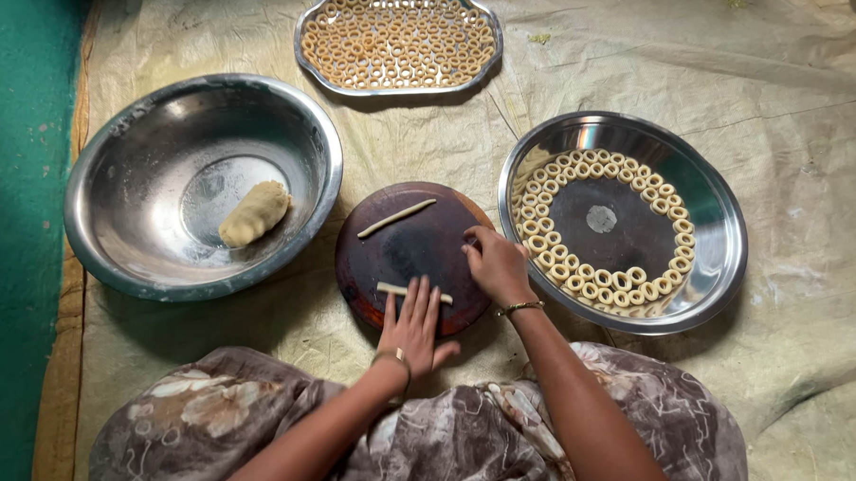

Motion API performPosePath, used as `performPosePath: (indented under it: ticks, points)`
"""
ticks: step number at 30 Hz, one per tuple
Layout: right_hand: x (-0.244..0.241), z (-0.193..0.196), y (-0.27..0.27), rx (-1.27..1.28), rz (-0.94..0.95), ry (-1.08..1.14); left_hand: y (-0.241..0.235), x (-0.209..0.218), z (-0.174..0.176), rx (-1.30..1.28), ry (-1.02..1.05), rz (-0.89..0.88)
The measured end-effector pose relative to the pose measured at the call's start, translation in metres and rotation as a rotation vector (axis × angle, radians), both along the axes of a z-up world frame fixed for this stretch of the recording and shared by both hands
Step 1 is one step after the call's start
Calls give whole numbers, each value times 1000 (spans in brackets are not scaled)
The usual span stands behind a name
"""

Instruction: The person rolls dough into thin ropes on a wooden board, then shapes them into small rings and places them on a metal tray. The process is repeated continuously to form a circular pattern of rings.

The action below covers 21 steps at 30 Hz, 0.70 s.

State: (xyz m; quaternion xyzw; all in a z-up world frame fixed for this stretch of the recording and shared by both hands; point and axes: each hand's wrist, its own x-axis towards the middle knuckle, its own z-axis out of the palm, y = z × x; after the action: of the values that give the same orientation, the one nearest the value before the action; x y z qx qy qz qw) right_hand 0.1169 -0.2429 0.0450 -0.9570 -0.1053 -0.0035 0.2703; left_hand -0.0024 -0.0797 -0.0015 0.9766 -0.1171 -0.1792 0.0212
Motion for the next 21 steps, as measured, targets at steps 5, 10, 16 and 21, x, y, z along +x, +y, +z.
performPosePath:
  ticks: [5, 10, 16, 21]
  points:
    - [-5, 8, 4, -29, -2, 37, -9, -45, 10, 31, 43, -147]
    - [-4, 10, 0, -16, -13, 27, -21, -15, -1, -19, -26, -131]
    - [7, 6, -6, 25, -26, -19, -27, 84, -13, -35, -206, -33]
    - [11, 0, -13, 12, -56, -3, -31, 133, -19, -82, -281, 36]
